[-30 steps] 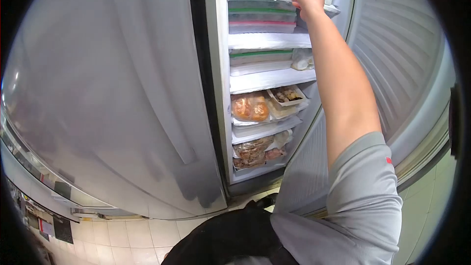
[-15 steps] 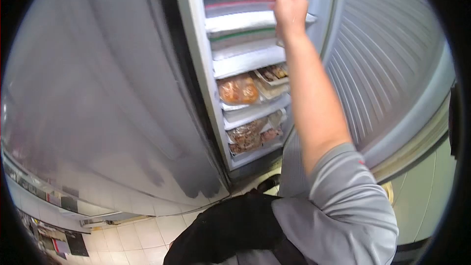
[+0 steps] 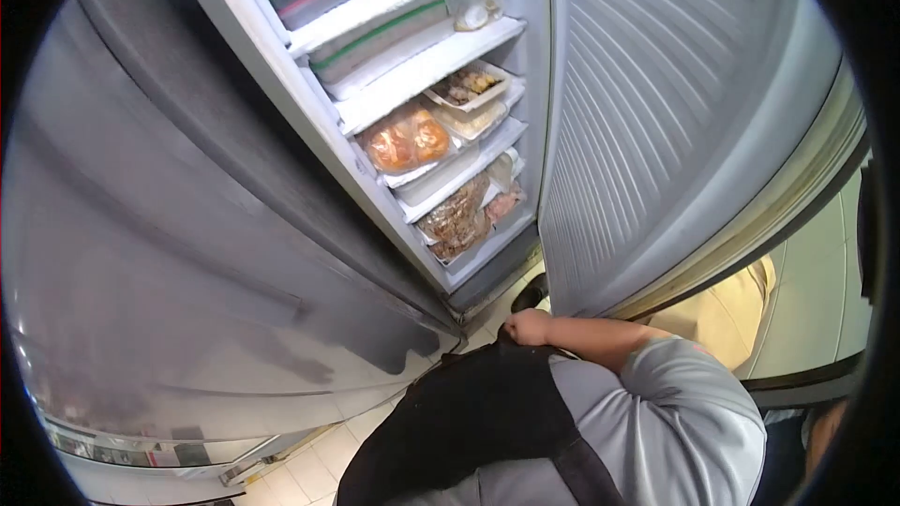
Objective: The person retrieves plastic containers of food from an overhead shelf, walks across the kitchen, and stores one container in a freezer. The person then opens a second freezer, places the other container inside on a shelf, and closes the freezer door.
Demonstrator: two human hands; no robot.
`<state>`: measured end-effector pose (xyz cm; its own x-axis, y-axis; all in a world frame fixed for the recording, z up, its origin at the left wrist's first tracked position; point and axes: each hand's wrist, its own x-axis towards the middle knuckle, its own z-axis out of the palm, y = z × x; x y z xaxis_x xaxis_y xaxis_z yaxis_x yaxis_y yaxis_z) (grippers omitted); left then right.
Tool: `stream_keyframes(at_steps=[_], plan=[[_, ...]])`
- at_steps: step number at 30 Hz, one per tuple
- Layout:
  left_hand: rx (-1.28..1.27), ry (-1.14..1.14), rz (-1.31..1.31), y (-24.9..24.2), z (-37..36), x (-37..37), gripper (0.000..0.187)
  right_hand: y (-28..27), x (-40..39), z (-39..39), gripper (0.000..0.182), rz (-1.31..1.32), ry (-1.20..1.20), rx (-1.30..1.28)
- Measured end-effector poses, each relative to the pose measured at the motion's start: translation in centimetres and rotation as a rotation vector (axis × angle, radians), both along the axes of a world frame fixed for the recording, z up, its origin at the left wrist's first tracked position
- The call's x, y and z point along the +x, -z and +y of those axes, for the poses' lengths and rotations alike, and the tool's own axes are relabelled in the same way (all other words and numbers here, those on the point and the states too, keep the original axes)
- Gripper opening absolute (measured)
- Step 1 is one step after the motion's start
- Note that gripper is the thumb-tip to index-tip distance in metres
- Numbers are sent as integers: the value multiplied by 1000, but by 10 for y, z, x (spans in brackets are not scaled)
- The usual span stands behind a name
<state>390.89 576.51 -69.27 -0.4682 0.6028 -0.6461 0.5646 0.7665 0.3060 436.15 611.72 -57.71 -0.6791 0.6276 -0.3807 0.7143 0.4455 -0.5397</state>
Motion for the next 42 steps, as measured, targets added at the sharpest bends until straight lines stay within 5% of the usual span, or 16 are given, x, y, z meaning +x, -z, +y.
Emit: stream_keyframes(at_steps=[4, 8, 9, 12, 18, 22, 29, 32, 33, 42], plan=[[1, 17, 19, -8, -1, -11, 34, 33, 74, -35, 27, -37, 213, -116], [8, 22, 22, -16, 8, -12, 34, 67, 139, -66, 35, -172, 153, -176], [10, 25, 20, -18, 9, -12, 34, 64, 146, -73, 48, -175, 226, -144], [8, 36, 14, -17, 12, -12, 33, -7, 134, -76, 67, 15, 1011, -685], [-25, 82, 17, -16, -1, -20, 32, 9, 155, -68, 85, -78, 1023, -708], [-70, 115, 4, -24, -5, -15, 32, -17, 170, -76, 80, -166, 894, -34], [-110, 151, 21, -40, -14, -17, 31, 27, 188, -87, 64, 362, 1243, 51], [-114, 151, 33, -53, -11, -16, 31, 26, 202, -80, 62, 495, 1184, 141], [-113, 150, 35, -54, -11, -15, 30, -11, 195, -79, 56, 475, 1199, 154], [-73, 140, 46, -45, -2, -7, 30, -12, 208, -70, 41, 364, 1180, 60]])
